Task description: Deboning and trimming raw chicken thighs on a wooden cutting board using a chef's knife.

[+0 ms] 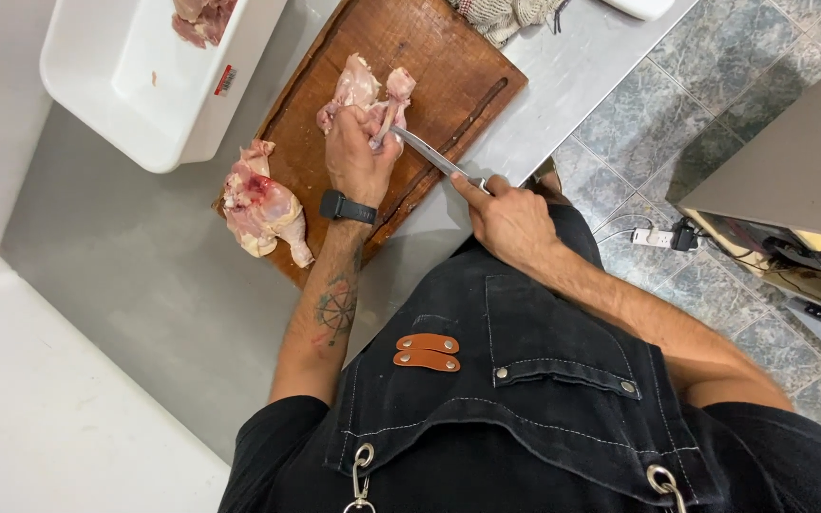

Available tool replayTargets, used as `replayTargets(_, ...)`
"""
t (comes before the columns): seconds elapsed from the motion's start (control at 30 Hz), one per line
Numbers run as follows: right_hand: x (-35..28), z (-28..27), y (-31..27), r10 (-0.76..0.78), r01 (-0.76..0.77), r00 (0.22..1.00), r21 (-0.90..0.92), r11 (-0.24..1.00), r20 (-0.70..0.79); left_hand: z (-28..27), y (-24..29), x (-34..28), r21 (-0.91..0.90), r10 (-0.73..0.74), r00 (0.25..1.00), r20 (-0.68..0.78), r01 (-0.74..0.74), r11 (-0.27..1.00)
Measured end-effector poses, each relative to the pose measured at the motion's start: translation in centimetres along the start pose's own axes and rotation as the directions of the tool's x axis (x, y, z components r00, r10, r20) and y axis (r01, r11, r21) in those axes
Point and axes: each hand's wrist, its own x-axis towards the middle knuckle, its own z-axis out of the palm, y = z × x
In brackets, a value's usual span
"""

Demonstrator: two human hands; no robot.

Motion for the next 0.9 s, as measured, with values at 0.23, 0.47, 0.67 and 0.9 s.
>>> replayTargets(0.23,3.5,2.8,-0.5,-0.121,0.114,0.983,-0.051,0.992,-0.14,-0.2,1.6,-0.1,-0.013,0.016,0.998,-0.067,-0.017,1.0)
replayTargets(0.47,1.9,0.0,1.3,-0.218,0.17,0.939,-0.195,0.966,-0.264,0.6,0.1,-0.3,0.032,-0.035,0.985,-0.167,0.041,0.999)
replayTargets(0.67,0.6,-2.0,4.1,-0.188,0.195,0.924,-0.012,0.981,-0.332,0.6,0.7,1.2,0.13,0.144,0.984,-0.105,-0.13,0.983)
replayTargets(0.9,3.0,-6.7,5.9,0.001,-0.035,0.997,0.45,0.892,0.076,1.0,-0.4,1.8,0.134,0.057,0.998,-0.035,-0.052,0.99)
